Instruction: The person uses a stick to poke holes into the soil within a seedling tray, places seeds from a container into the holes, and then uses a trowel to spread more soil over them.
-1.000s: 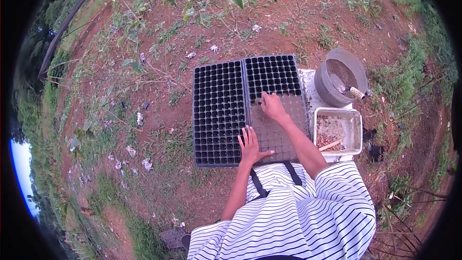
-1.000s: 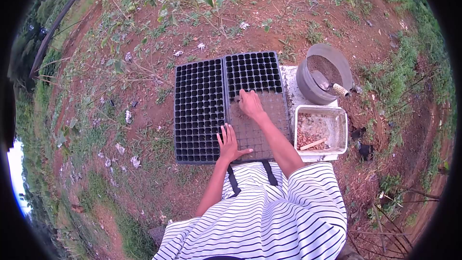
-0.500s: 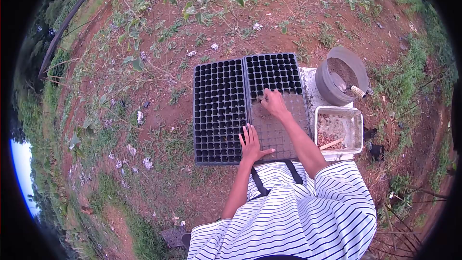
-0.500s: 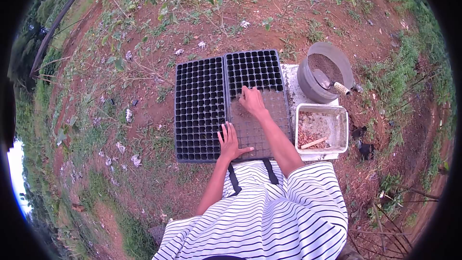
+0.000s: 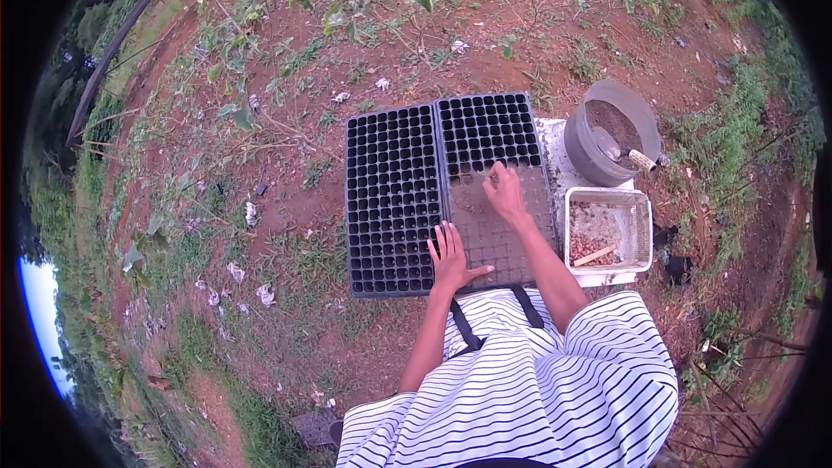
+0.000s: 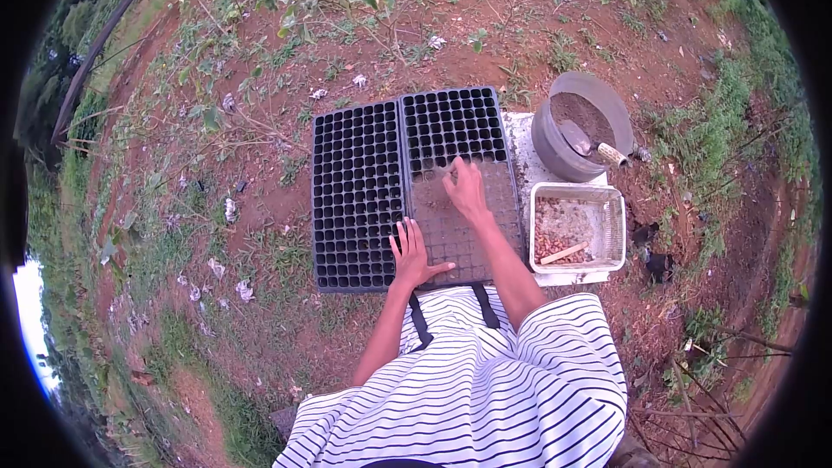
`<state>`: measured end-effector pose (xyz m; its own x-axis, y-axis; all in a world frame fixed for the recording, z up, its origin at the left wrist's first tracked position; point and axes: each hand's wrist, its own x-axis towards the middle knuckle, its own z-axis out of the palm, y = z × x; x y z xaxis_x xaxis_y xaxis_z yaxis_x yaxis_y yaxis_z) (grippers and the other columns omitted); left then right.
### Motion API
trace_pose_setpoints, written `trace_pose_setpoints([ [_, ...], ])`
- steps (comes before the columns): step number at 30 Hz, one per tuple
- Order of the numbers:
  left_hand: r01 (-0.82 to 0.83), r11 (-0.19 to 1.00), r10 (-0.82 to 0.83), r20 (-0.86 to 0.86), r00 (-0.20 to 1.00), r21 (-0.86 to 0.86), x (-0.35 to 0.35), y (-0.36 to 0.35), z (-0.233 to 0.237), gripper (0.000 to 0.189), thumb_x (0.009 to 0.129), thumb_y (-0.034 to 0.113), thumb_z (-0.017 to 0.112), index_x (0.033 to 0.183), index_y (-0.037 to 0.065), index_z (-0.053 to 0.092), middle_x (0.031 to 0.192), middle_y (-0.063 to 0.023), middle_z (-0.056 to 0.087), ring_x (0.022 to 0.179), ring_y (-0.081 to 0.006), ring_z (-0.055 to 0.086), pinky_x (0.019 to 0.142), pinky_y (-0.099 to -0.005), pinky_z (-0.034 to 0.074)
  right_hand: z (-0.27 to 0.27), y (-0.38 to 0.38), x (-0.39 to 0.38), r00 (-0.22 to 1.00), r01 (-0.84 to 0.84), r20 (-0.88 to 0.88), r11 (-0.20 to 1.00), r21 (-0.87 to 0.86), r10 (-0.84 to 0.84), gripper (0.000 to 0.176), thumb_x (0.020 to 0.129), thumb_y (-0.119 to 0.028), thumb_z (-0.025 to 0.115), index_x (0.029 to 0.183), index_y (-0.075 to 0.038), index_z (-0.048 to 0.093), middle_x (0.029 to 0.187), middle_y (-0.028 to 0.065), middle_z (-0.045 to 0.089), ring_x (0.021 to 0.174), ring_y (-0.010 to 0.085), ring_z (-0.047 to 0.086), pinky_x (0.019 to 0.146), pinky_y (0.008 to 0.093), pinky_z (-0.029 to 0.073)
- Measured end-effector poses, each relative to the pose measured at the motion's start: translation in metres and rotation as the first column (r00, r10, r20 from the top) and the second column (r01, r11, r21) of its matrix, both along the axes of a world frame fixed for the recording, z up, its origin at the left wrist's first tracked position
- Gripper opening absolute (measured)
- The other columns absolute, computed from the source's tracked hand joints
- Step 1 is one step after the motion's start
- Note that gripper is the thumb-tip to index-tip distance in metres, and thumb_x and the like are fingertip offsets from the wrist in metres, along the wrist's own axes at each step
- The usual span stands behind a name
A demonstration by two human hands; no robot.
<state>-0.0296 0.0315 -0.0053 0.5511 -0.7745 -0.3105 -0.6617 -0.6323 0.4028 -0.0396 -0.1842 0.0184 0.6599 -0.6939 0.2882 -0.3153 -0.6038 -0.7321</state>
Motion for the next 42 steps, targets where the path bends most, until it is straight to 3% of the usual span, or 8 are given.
trace_pose_setpoints([
  [4, 0.015, 1.0, -0.015, 0.014, 1.0, -0.015, 0.001, 0.001, -0.003, 0.149, 0.059, 0.081, 0.067, 0.148, -0.011, -0.008, 0.157, -0.0292, -0.009, 0.146, -0.0412, -0.013, 0.113, -0.0608, -0.006, -0.018, 0.002, -0.035, 0.993, 0.103, -0.061, 0.994, 0.037, -0.101, 0.013, 0.082, -0.007, 0.062, 0.093, -0.004, 0.056, 0.08, 0.0205, 0.06, 0.082, 0.04, 0.054, 0.076, 0.049, 0.044],
  [9, 0.02, 1.0, -0.02, 0.03, 0.999, -0.007, 0.0, 0.002, -0.002, 0.148, 0.059, 0.082, 0.066, 0.148, -0.01, -0.008, 0.157, -0.0289, -0.008, 0.146, -0.0413, -0.012, 0.113, -0.0611, -0.007, -0.007, 0.021, -0.086, 0.969, -0.088, -0.234, 0.995, -0.035, 0.078, 0.022, 0.084, -0.007, 0.061, 0.106, -0.009, 0.063, 0.101, 0.014, 0.061, 0.1, 0.0334, 0.053, 0.088, 0.0432, 0.041],
  [12, 0.039, 0.999, -0.038, 0.036, 0.999, -0.012, 0.001, 0.003, -0.001, 0.147, 0.06, 0.081, 0.066, 0.148, -0.009, -0.008, 0.158, -0.028, -0.006, 0.146, -0.0413, -0.011, 0.113, -0.0612, -0.006, 0.015, 0.032, -0.108, 0.989, -0.112, -0.109, 0.986, -0.125, 0.098, 0.023, 0.083, -0.008, 0.063, 0.106, -0.008, 0.064, 0.096, 0.0117, 0.061, 0.098, 0.0306, 0.053, 0.086, 0.0429, 0.041],
  [18, 0.077, 0.996, -0.074, 0.055, 0.996, -0.05, 0.002, 0.006, -0.006, 0.143, 0.062, 0.075, 0.071, 0.149, -0.009, -0.007, 0.158, -0.0278, -0.005, 0.146, -0.0424, -0.011, 0.113, -0.0619, -0.005, 0.009, 0.011, -0.154, 0.963, 0.267, -0.009, 0.959, -0.096, -0.269, 0.02, 0.083, -0.003, 0.064, 0.102, -0.005, 0.066, 0.095, 0.0121, 0.062, 0.088, 0.031, 0.055, 0.082, 0.0406, 0.045],
  [21, 0.069, 0.997, -0.066, 0.063, 0.996, -0.039, 0.001, 0.006, -0.003, 0.142, 0.063, 0.073, 0.072, 0.149, -0.009, -0.007, 0.158, -0.0278, -0.005, 0.146, -0.0433, -0.01, 0.113, -0.0624, -0.004, -0.001, -0.008, -0.188, 0.832, 0.553, 0.015, 0.828, -0.091, -0.555, 0.014, 0.082, -0.001, 0.062, 0.095, -0.001, 0.067, 0.087, 0.0177, 0.065, 0.087, 0.0332, 0.06, 0.082, 0.0432, 0.046],
  [22, 0.073, 0.997, -0.07, 0.057, 0.996, -0.041, 0.001, 0.006, -0.004, 0.142, 0.063, 0.073, 0.072, 0.149, -0.009, -0.007, 0.158, -0.0278, -0.005, 0.146, -0.0433, -0.01, 0.113, -0.0624, -0.004, -0.009, -0.014, -0.203, 0.83, 0.556, 0.01, 0.826, -0.095, -0.558, 0.014, 0.082, -0.001, 0.062, 0.095, -0.001, 0.067, 0.087, 0.0177, 0.065, 0.087, 0.0332, 0.06, 0.082, 0.0432, 0.046],
  [24, 0.072, 0.996, -0.069, 0.074, 0.995, -0.043, 0.001, 0.006, -0.004, 0.142, 0.063, 0.073, 0.072, 0.149, -0.008, -0.006, 0.158, -0.0278, -0.005, 0.146, -0.0433, -0.01, 0.113, -0.0627, -0.003, -0.026, -0.026, -0.231, 0.765, 0.568, -0.402, 0.821, 0.055, -0.503, 0.025, 0.079, 0.001, 0.061, 0.102, -0.001, 0.071, 0.095, 0.0214, 0.07, 0.09, 0.0365, 0.066, 0.085, 0.041, 0.05],
  [42, 0.049, 0.994, -0.049, -0.001, 0.999, -0.103, -0.001, 0.008, 0.009, 0.133, 0.068, 0.065, 0.075, 0.153, 0.0, -0.004, 0.159, -0.0257, -0.006, 0.146, -0.0417, -0.011, 0.113, -0.0602, -0.006, -0.046, -0.03, -0.202, 0.834, 0.495, -0.268, 0.869, -0.021, -0.481, 0.017, 0.077, -0.003, 0.058, 0.087, 0.002, 0.072, 0.081, 0.0259, 0.066, 0.08, 0.0433, 0.064, 0.078, 0.0494, 0.05],
])
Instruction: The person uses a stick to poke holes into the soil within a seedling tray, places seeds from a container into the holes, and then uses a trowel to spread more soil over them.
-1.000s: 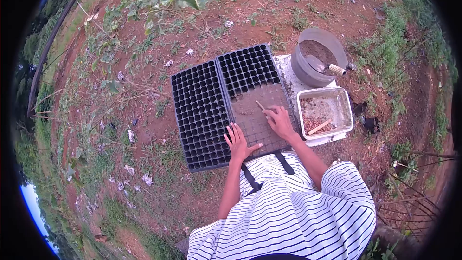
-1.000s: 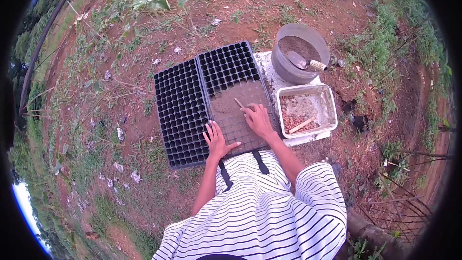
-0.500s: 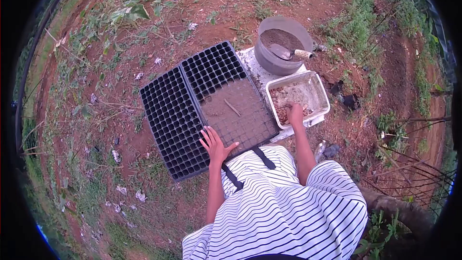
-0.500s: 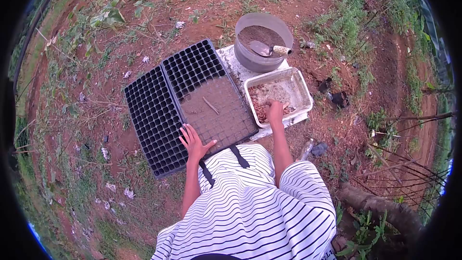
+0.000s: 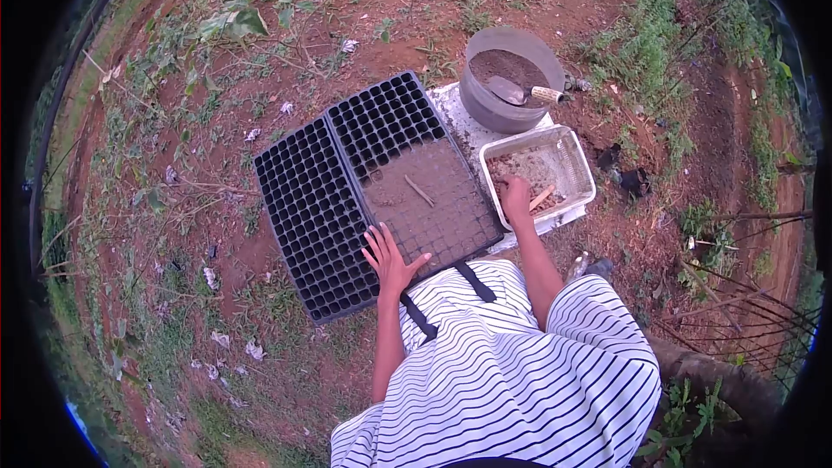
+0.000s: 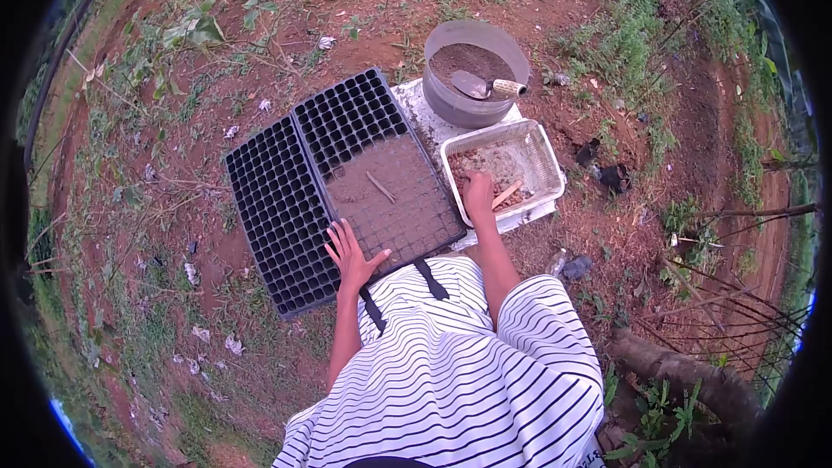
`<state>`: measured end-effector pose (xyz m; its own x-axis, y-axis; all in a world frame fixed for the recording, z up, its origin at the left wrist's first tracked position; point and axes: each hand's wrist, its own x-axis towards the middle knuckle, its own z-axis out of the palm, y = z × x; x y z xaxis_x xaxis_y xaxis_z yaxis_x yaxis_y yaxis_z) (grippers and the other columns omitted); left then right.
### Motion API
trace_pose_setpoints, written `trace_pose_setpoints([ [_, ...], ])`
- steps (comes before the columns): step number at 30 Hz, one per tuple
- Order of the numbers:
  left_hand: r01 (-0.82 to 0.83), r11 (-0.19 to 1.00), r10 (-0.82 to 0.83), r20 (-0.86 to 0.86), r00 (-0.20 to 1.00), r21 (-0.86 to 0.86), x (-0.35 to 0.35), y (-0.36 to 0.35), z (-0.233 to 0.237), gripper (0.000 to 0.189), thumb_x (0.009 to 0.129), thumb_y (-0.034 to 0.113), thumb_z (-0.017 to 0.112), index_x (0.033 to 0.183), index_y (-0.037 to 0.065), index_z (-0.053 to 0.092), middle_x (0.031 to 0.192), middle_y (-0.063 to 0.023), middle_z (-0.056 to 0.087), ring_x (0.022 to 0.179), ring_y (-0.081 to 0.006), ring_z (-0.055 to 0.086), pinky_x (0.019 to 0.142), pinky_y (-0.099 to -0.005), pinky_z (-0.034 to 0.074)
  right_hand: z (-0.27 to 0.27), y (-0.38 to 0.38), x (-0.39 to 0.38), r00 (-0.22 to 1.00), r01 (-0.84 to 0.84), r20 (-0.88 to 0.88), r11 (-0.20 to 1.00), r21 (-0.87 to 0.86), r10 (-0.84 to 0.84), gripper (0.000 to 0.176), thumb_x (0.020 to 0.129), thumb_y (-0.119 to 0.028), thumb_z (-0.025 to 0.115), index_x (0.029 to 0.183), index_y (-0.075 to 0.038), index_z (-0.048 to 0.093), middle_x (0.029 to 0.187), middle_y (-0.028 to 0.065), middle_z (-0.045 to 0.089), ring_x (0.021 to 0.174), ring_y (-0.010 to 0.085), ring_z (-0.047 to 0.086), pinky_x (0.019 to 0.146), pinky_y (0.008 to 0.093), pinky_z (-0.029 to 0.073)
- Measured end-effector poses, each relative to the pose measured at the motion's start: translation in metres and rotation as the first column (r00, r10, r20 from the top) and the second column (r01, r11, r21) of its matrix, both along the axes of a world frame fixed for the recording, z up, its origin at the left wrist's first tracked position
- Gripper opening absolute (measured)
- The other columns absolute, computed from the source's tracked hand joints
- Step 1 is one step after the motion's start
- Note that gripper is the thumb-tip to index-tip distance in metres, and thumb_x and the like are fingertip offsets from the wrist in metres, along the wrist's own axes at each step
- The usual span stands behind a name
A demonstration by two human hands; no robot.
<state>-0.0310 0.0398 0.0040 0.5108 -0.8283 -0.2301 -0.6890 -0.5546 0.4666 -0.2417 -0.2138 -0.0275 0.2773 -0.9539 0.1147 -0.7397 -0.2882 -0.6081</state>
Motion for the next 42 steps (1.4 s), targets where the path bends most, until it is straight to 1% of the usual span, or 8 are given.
trace_pose_setpoints([
  [6, -0.047, 0.996, 0.038, -0.123, 0.992, -0.073, -0.003, -0.002, 0.004, 0.13, 0.069, 0.062, 0.077, 0.154, 0.004, -0.004, 0.158, -0.0274, -0.007, 0.146, -0.0419, -0.011, 0.115, -0.057, -0.003, 0.0, 0.001, -0.002, 0.997, 0.036, 0.064, 0.996, 0.08, -0.041, 0.017, 0.081, -0.006, 0.062, 0.093, 0.003, 0.07, 0.083, 0.0252, 0.067, 0.082, 0.042, 0.064, 0.078, 0.0475, 0.049],
  [9, -0.056, 0.996, 0.046, -0.138, 0.989, -0.067, -0.005, -0.003, 0.01, 0.129, 0.069, 0.059, 0.078, 0.154, 0.006, -0.003, 0.158, -0.0276, -0.007, 0.146, -0.0429, -0.009, 0.116, -0.056, 0.0, 0.02, -0.001, 0.003, 0.999, 0.031, 0.04, 0.999, -0.032, -0.03, 0.015, 0.08, -0.006, 0.064, 0.09, 0.002, 0.071, 0.083, 0.0256, 0.067, 0.083, 0.0417, 0.064, 0.079, 0.0483, 0.049],
  [12, -0.097, 0.988, 0.074, -0.185, 0.98, -0.117, -0.008, -0.003, 0.019, 0.127, 0.07, 0.055, 0.079, 0.155, 0.007, -0.002, 0.158, -0.0277, -0.005, 0.146, -0.0444, -0.007, 0.116, -0.056, 0.001, 0.024, -0.004, 0.01, 1.0, 0.003, 0.02, 1.0, 0.003, -0.003, 0.016, 0.077, -0.005, 0.069, 0.092, 0.001, 0.071, 0.08, 0.0228, 0.068, 0.079, 0.0387, 0.066, 0.076, 0.0447, 0.051],
  [14, -0.136, 0.977, 0.094, -0.241, 0.966, -0.164, -0.009, -0.003, 0.024, 0.124, 0.071, 0.05, 0.08, 0.155, 0.006, -0.001, 0.158, -0.0279, -0.002, 0.146, -0.0453, -0.004, 0.117, -0.0559, 0.002, 0.019, -0.008, 0.017, 0.989, 0.045, 0.131, 0.985, 0.167, -0.067, 0.017, 0.076, -0.004, 0.07, 0.093, 0.001, 0.072, 0.079, 0.0206, 0.069, 0.076, 0.0359, 0.068, 0.074, 0.0416, 0.052],
  [27, -0.231, 0.934, 0.146, -0.298, 0.943, -0.274, -0.008, -0.001, 0.037, 0.114, 0.073, 0.041, 0.081, 0.154, 0.005, 0.009, 0.159, -0.022, 0.011, 0.146, -0.045, 0.006, 0.117, -0.0527, 0.012, -0.003, -0.015, 0.015, 0.98, 0.054, 0.178, 0.985, 0.165, -0.083, 0.021, 0.075, -0.006, 0.071, 0.095, 0.001, 0.071, 0.083, 0.0188, 0.071, 0.078, 0.029, 0.07, 0.074, 0.0366, 0.053],
  [36, -0.218, 0.935, 0.119, -0.333, 0.935, -0.279, -0.011, -0.002, 0.034, 0.114, 0.076, 0.048, 0.077, 0.154, 0.003, 0.007, 0.158, -0.0212, 0.013, 0.146, -0.0414, 0.01, 0.118, -0.0502, 0.009, 0.011, -0.004, 0.015, 0.971, -0.001, 0.237, 0.992, 0.124, -0.028, 0.018, 0.077, -0.001, 0.07, 0.094, 0.002, 0.071, 0.084, 0.0202, 0.071, 0.08, 0.0311, 0.07, 0.075, 0.0376, 0.053],
  [40, -0.218, 0.923, 0.098, -0.353, 0.93, -0.319, -0.012, -0.001, 0.028, 0.115, 0.074, 0.052, 0.077, 0.154, 0.006, 0.008, 0.158, -0.0222, 0.013, 0.145, -0.0451, 0.01, 0.118, -0.053, 0.007, 0.007, -0.006, 0.016, 0.975, 0.028, 0.216, 0.995, 0.095, -0.048, 0.021, 0.076, -0.002, 0.07, 0.097, 0.002, 0.071, 0.085, 0.02, 0.071, 0.08, 0.0322, 0.07, 0.077, 0.0389, 0.053],
  [42, -0.219, 0.926, 0.09, -0.382, 0.92, -0.309, -0.011, -0.002, 0.027, 0.113, 0.075, 0.052, 0.077, 0.154, 0.006, 0.01, 0.157, -0.0226, 0.016, 0.145, -0.0445, 0.011, 0.118, -0.0529, 0.007, 0.016, -0.009, 0.016, 0.967, 0.067, 0.224, 0.972, 0.223, -0.118, 0.021, 0.077, -0.003, 0.069, 0.098, 0.001, 0.071, 0.087, 0.0186, 0.071, 0.084, 0.0341, 0.068, 0.08, 0.0401, 0.052],
])
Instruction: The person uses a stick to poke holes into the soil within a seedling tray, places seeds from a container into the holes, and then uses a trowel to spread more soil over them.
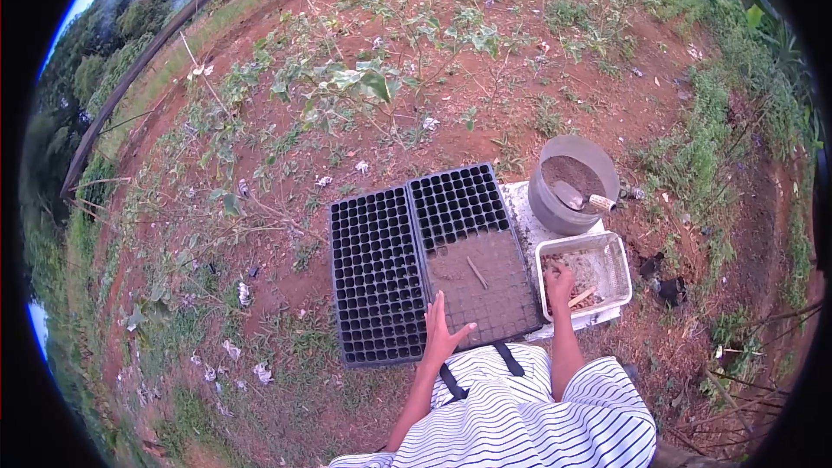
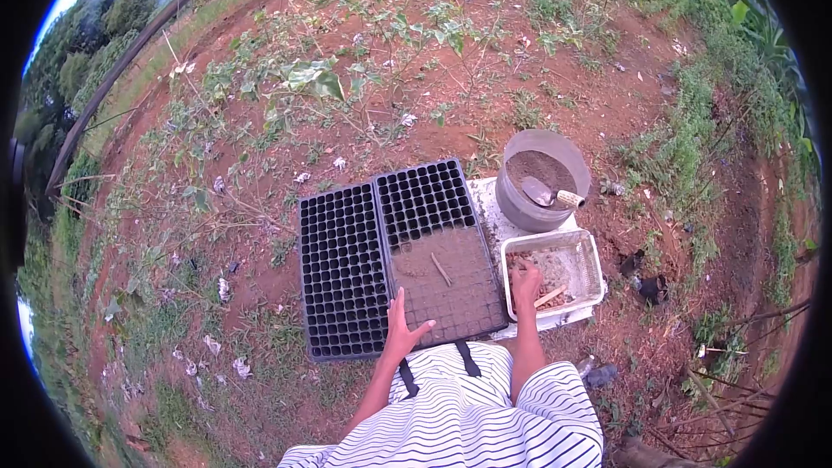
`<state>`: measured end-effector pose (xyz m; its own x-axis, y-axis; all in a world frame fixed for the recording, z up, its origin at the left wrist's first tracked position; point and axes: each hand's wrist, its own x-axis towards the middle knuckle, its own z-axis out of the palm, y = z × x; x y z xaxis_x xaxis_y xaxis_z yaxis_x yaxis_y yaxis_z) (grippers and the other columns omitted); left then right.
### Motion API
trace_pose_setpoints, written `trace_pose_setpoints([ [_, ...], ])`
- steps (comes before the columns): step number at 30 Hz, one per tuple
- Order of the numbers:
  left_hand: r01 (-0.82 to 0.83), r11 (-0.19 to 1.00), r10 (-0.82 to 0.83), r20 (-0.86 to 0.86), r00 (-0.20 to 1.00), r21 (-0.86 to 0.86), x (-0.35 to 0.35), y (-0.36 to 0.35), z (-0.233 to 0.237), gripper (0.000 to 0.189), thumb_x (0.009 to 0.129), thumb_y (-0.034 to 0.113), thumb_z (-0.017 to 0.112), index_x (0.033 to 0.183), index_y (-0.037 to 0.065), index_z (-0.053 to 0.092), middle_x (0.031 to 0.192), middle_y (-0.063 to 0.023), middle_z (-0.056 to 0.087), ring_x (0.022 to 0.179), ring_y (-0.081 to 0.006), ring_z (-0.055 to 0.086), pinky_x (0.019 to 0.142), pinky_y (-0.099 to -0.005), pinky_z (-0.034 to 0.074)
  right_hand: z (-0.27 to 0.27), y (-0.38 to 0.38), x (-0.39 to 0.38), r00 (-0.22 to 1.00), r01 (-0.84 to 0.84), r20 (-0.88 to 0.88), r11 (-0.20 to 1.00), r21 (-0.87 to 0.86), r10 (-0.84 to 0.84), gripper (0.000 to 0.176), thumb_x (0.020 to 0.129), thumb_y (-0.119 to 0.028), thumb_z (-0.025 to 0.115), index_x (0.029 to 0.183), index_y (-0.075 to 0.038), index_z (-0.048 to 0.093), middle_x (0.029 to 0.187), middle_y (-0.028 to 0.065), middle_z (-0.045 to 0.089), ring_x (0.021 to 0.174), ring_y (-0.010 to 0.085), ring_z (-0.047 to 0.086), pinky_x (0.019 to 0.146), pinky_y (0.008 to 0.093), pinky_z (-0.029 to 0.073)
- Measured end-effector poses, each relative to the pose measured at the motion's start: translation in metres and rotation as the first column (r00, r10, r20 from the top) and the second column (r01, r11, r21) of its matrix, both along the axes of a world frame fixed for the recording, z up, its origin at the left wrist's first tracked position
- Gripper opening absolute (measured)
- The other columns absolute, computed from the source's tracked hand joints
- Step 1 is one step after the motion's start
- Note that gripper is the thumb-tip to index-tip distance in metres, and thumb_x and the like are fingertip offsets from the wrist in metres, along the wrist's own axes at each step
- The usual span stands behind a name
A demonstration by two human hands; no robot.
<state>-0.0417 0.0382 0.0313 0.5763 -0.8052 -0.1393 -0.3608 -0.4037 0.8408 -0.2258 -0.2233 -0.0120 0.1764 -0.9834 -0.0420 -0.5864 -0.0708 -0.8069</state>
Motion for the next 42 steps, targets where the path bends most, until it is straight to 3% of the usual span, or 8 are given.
trace_pose_setpoints([
  [2, -0.018, 1.0, 0.019, 0.024, 1.0, -0.015, 0.0, 0.0, 0.007, 0.11, 0.076, 0.05, 0.076, 0.154, 0.006, 0.013, 0.155, -0.0232, 0.022, 0.145, -0.0435, 0.015, 0.118, -0.0526, 0.008, -0.02, -0.005, -0.007, 0.996, 0.084, 0.001, 0.956, -0.282, -0.087, 0.021, 0.078, -0.004, 0.068, 0.098, -0.001, 0.072, 0.09, 0.0168, 0.07, 0.086, 0.0333, 0.067, 0.082, 0.0398, 0.052],
  [3, -0.035, 0.998, 0.033, -0.035, 0.999, -0.051, 0.0, -0.001, 0.01, 0.108, 0.076, 0.049, 0.076, 0.153, 0.006, 0.014, 0.154, -0.0235, 0.025, 0.144, -0.0429, 0.018, 0.118, -0.0516, 0.011, -0.023, -0.006, -0.009, 0.993, 0.081, 0.103, 0.968, -0.236, -0.058, 0.017, 0.082, -0.004, 0.067, 0.098, 0.002, 0.071, 0.088, 0.0134, 0.071, 0.076, 0.0205, 0.066, 0.073, 0.0328, 0.052],
  [4, -0.051, 0.995, 0.042, -0.095, 0.995, -0.086, -0.001, -0.002, 0.015, 0.106, 0.077, 0.047, 0.076, 0.153, 0.006, 0.015, 0.153, -0.0237, 0.028, 0.143, -0.0423, 0.02, 0.117, -0.0506, 0.014, -0.008, -0.002, -0.007, 0.993, 0.078, 0.107, 0.968, -0.241, -0.053, 0.017, 0.082, -0.004, 0.067, 0.098, 0.002, 0.071, 0.088, 0.0134, 0.071, 0.076, 0.0205, 0.066, 0.073, 0.0328, 0.052],
  [9, -0.114, 0.964, 0.094, -0.095, 0.991, -0.239, -0.006, -0.015, 0.014, 0.082, 0.082, 0.03, 0.076, 0.147, 0.004, 0.034, 0.14, -0.0214, 0.047, 0.13, -0.0344, 0.046, 0.108, -0.0428, 0.036, 0.047, 0.042, 0.03, 0.873, -0.259, 0.464, 0.95, 0.172, 0.154, 0.012, 0.085, -0.006, 0.068, 0.097, -0.003, 0.07, 0.085, 0.0009, 0.068, 0.077, 0.007, 0.06, 0.072, 0.0228, 0.048],
  [11, -0.085, 0.964, 0.073, -0.057, 0.996, -0.252, -0.009, -0.022, 0.034, 0.067, 0.08, 0.015, 0.077, 0.139, 0.004, 0.047, 0.122, -0.0154, 0.063, 0.112, -0.0264, 0.061, 0.1, -0.037, 0.045, 0.072, 0.065, 0.046, 0.832, -0.441, 0.484, 0.853, 0.277, 0.273, 0.012, 0.085, -0.006, 0.07, 0.096, -0.001, 0.069, 0.087, 0.0026, 0.068, 0.078, 0.0075, 0.061, 0.073, 0.0233, 0.05],
  [17, 0.022, 0.955, -0.004, 0.064, 0.998, -0.296, -0.01, -0.029, 0.039, 0.049, 0.074, 0.01, 0.079, 0.12, 0.005, 0.064, 0.106, -0.0112, 0.066, 0.095, -0.0204, 0.064, 0.085, -0.0336, 0.05, 0.068, 0.087, 0.066, 0.64, -0.752, 0.609, 0.545, 0.37, 0.469, 0.017, 0.084, -0.004, 0.072, 0.098, 0.001, 0.065, 0.09, 0.0042, 0.068, 0.081, 0.0083, 0.062, 0.074, 0.0232, 0.051],
  [23, -0.03, 0.95, 0.036, 0.014, 0.999, -0.311, -0.01, -0.023, 0.035, 0.046, 0.075, 0.009, 0.078, 0.118, 0.005, 0.065, 0.103, -0.0105, 0.066, 0.087, -0.0221, 0.063, 0.079, -0.0338, 0.051, 0.068, 0.093, 0.07, 0.565, -0.789, 0.754, 0.489, 0.373, 0.335, 0.013, 0.083, -0.001, 0.071, 0.094, 0.001, 0.063, 0.09, 0.0054, 0.067, 0.084, 0.0113, 0.064, 0.075, 0.0259, 0.053],
  [42, -0.122, 0.933, 0.129, -0.001, 0.992, -0.338, -0.01, -0.018, 0.033, 0.025, 0.074, 0.009, 0.079, 0.098, 0.005, 0.074, 0.087, -0.0071, 0.069, 0.073, -0.017, 0.06, 0.069, -0.0303, 0.049, 0.067, 0.089, 0.064, 0.655, -0.75, 0.655, 0.435, 0.499, 0.377, 0.012, 0.085, -0.007, 0.071, 0.094, 0.001, 0.068, 0.085, 0.0056, 0.07, 0.077, 0.0098, 0.063, 0.071, 0.0233, 0.05],
])
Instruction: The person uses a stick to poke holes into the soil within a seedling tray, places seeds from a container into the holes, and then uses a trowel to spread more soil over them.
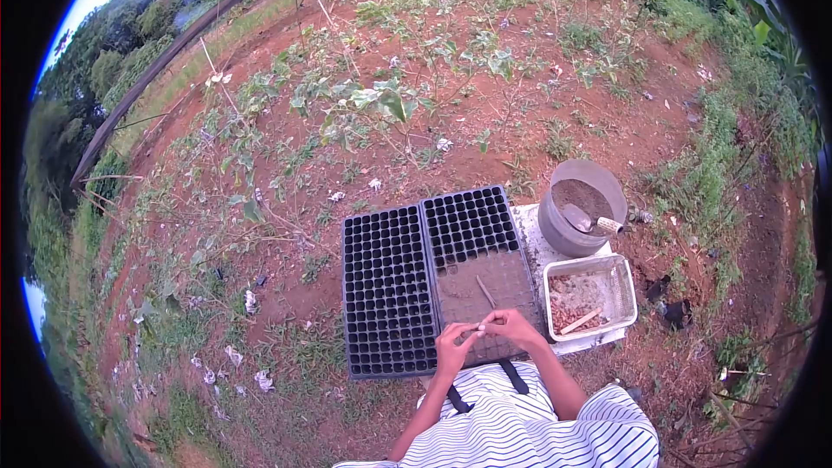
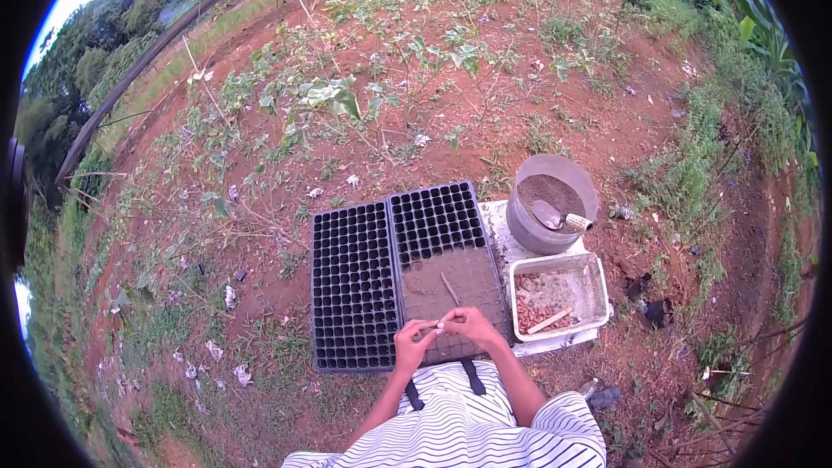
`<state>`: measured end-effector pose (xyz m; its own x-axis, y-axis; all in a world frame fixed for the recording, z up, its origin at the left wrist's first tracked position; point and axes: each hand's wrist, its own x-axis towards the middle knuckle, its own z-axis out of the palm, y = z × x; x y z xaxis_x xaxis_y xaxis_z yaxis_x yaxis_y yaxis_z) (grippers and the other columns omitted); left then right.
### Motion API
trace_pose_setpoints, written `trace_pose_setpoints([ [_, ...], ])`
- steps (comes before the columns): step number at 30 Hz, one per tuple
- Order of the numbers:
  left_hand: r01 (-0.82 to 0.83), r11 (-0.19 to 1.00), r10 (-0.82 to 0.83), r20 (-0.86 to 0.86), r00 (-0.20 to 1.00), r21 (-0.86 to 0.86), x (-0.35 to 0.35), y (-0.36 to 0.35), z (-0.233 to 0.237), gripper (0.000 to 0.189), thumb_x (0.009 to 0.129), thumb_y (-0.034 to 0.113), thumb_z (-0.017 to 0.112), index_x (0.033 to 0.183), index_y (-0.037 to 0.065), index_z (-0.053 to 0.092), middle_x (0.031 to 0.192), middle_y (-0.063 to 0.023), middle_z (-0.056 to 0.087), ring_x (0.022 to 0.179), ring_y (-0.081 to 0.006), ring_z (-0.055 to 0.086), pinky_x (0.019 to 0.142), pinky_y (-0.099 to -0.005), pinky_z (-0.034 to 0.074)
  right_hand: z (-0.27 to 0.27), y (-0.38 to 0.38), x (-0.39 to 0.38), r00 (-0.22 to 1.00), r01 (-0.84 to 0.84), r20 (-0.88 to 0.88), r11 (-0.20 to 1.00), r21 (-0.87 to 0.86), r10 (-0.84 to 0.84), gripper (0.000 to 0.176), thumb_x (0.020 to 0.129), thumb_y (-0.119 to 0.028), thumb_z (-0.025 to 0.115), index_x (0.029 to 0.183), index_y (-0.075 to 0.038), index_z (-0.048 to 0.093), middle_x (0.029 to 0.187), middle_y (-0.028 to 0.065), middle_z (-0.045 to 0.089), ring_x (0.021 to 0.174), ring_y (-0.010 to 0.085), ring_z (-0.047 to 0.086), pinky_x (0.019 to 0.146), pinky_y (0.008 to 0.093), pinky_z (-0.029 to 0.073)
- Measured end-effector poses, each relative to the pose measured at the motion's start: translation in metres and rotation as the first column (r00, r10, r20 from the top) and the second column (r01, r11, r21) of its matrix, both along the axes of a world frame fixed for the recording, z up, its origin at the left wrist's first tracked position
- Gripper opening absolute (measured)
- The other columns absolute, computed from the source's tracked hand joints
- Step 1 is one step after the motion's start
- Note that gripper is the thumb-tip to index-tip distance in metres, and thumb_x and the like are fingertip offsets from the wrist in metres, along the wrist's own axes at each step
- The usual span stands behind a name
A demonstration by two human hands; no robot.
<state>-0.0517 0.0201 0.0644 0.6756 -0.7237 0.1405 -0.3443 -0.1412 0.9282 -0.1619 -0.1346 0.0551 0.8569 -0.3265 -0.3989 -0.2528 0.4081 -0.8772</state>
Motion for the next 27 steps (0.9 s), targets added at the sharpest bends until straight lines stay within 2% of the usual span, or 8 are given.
trace_pose_setpoints([
  [6, -0.029, 0.999, 0.027, -0.053, 0.998, -0.032, 0.0003, 0.0009, -0.0068, 0.018, 0.075, 0.008, 0.078, 0.093, 0.004, 0.075, 0.081, -0.0056, 0.069, 0.069, -0.0127, 0.058, 0.066, -0.0263, 0.047, -0.0056, 0.0001, -0.0009, 0.999, -0.033, -0.016, 0.999, -0.01, 0.033, 0.016, 0.087, -0.014, 0.072, 0.094, 0.0, 0.07, 0.085, 0.0051, 0.071, 0.074, 0.0091, 0.061, 0.068, 0.0231, 0.048],
  [8, -0.027, 1.0, 0.028, -0.086, 0.996, 0.012, 0.0, 0.0009, -0.0045, 0.019, 0.076, 0.008, 0.078, 0.094, 0.005, 0.076, 0.081, -0.0048, 0.069, 0.069, -0.0104, 0.057, 0.063, -0.0249, 0.044, -0.0001, 0.0004, -0.0007, 0.999, -0.026, -0.036, 0.999, -0.023, 0.026, 0.018, 0.087, -0.018, 0.073, 0.093, -0.001, 0.071, 0.083, 0.0025, 0.069, 0.073, 0.0079, 0.058, 0.068, 0.0233, 0.046],
  [12, -0.056, 0.998, 0.054, -0.097, 0.994, -0.023, -0.001, -0.0013, -0.0048, 0.016, 0.076, 0.01, 0.078, 0.091, 0.004, 0.075, 0.079, -0.0063, 0.068, 0.066, -0.0146, 0.054, 0.061, -0.0277, 0.043, 0.0019, 0.0, -0.0006, 1.0, -0.022, -0.02, 1.0, -0.011, 0.022, 0.018, 0.087, -0.019, 0.073, 0.092, -0.001, 0.071, 0.084, 0.0028, 0.069, 0.074, 0.0082, 0.058, 0.069, 0.0239, 0.047],
  [14, -0.041, 0.999, 0.038, -0.098, 0.995, -0.029, -0.0008, -0.0011, -0.0063, 0.017, 0.077, 0.007, 0.077, 0.095, 0.004, 0.075, 0.081, -0.0032, 0.069, 0.066, -0.0086, 0.052, 0.06, -0.0242, 0.041, 0.0006, -0.0004, -0.0016, 1.0, -0.014, -0.011, 1.0, 0.01, 0.014, 0.019, 0.087, -0.019, 0.073, 0.094, -0.001, 0.072, 0.084, 0.0029, 0.07, 0.074, 0.0084, 0.059, 0.07, 0.0237, 0.047],
  [17, -0.046, 0.999, 0.044, -0.085, 0.995, -0.025, -0.0013, -0.0009, -0.0055, 0.016, 0.079, 0.008, 0.076, 0.094, 0.004, 0.075, 0.078, -0.0025, 0.07, 0.063, -0.0081, 0.049, 0.06, -0.0243, 0.04, -0.001, -0.0004, -0.0009, 1.0, -0.015, -0.003, 0.999, 0.032, 0.015, 0.018, 0.088, -0.017, 0.072, 0.094, -0.001, 0.07, 0.086, 0.0034, 0.069, 0.075, 0.0086, 0.059, 0.07, 0.0235, 0.047],
  [18, -0.047, 0.999, 0.044, -0.085, 0.995, -0.026, -0.0013, -0.0009, -0.0047, 0.016, 0.079, 0.008, 0.076, 0.094, 0.004, 0.075, 0.078, -0.0025, 0.07, 0.063, -0.0081, 0.049, 0.06, -0.0243, 0.04, -0.0013, -0.0002, -0.0002, 1.0, -0.015, -0.003, 0.999, 0.031, 0.015, 0.018, 0.088, -0.017, 0.072, 0.094, -0.001, 0.07, 0.086, 0.0034, 0.069, 0.075, 0.0086, 0.059, 0.07, 0.0235, 0.047],
  [20, -0.069, 0.998, 0.069, -0.097, 0.993, 0.004, -0.0016, -0.001, -0.0046, 0.015, 0.078, 0.013, 0.078, 0.09, 0.004, 0.075, 0.073, -0.0057, 0.068, 0.064, -0.0138, 0.053, 0.061, -0.028, 0.043, -0.003, 0.0003, 0.001, 1.0, -0.006, 0.004, 0.999, 0.04, 0.006, 0.017, 0.088, -0.016, 0.071, 0.095, 0.0, 0.068, 0.087, 0.0038, 0.069, 0.075, 0.0086, 0.059, 0.07, 0.0234, 0.047],
  [27, -0.08, 0.996, 0.082, -0.063, 0.995, 0.037, -0.0008, -0.0002, -0.0087, 0.014, 0.078, 0.014, 0.078, 0.088, 0.004, 0.075, 0.071, -0.0068, 0.068, 0.062, -0.014, 0.055, 0.061, -0.0285, 0.045, -0.0074, 0.0014, 0.0006, 1.0, -0.009, 0.009, 0.999, 0.033, 0.008, 0.016, 0.089, -0.014, 0.07, 0.095, 0.0, 0.066, 0.087, 0.0039, 0.068, 0.076, 0.0086, 0.058, 0.07, 0.0237, 0.047],
])
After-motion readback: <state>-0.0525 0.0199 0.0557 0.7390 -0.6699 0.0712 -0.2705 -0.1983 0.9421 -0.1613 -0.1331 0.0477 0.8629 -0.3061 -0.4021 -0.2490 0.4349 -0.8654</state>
